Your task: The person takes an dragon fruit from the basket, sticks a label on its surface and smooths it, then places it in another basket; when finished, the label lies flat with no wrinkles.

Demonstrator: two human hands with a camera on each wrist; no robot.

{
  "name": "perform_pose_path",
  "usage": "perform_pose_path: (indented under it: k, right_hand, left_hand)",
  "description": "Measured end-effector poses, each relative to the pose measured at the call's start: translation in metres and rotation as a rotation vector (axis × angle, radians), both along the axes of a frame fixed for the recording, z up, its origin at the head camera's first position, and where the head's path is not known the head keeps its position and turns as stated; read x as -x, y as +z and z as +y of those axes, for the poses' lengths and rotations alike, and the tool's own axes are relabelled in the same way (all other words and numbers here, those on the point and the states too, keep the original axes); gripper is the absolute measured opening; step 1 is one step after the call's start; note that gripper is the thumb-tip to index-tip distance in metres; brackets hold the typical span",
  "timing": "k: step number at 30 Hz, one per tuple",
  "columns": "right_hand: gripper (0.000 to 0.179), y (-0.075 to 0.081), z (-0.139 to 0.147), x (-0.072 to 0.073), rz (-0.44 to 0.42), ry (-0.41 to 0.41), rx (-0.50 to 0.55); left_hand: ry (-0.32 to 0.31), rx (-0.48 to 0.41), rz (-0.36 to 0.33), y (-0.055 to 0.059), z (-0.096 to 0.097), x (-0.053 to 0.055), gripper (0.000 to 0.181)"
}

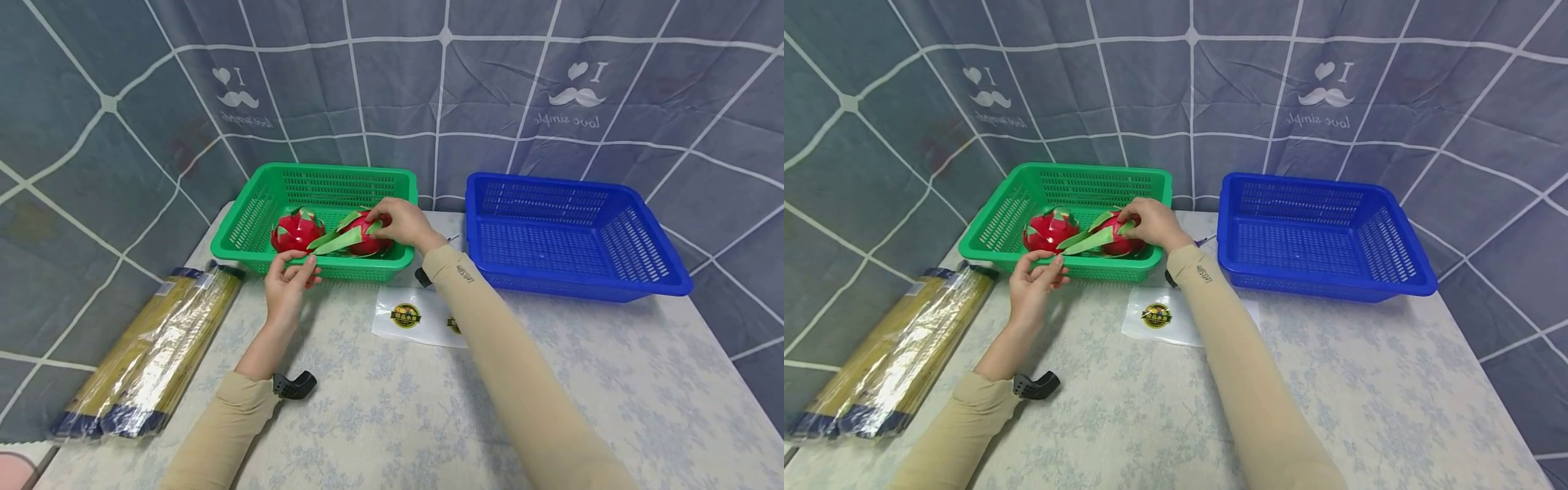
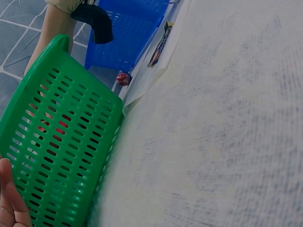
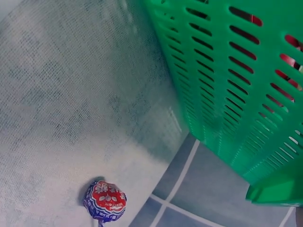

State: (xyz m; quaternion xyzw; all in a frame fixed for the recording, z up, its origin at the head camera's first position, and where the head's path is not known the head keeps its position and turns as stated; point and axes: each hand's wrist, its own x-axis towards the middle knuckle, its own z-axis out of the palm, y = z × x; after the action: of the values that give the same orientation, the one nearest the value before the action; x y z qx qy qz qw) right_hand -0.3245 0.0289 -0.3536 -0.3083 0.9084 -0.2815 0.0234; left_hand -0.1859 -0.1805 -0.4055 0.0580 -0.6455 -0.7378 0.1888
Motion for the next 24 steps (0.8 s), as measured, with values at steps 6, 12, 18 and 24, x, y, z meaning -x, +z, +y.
perform_pose_path:
  k: [6, 12, 18, 24]
  right_hand:
    - [0.018, -0.0011, -0.0005, 0.0001, 0.076, 0.027, -0.039]
    - [0.016, -0.0006, -0.0012, -0.0004, 0.098, 0.048, -0.084]
    - [0.020, 0.0005, -0.0013, -0.0003, 0.062, 0.031, -0.077]
    - [0.021, 0.0007, -0.0016, -0.0002, 0.075, 0.026, -0.068]
  left_hand:
    - [-0.009, -0.007, 0.006, -0.0006, -0.0003, 0.0003, 0.021]
    - [-0.007, -0.003, 0.010, -0.0023, -0.0005, 0.0009, 0.020]
    - [-0.003, 0.006, 0.003, -0.0014, -0.0003, 0.0012, 0.021]
    - [-0.006, -0.005, 0.009, 0.0006, 0.0003, 0.0013, 0.019]
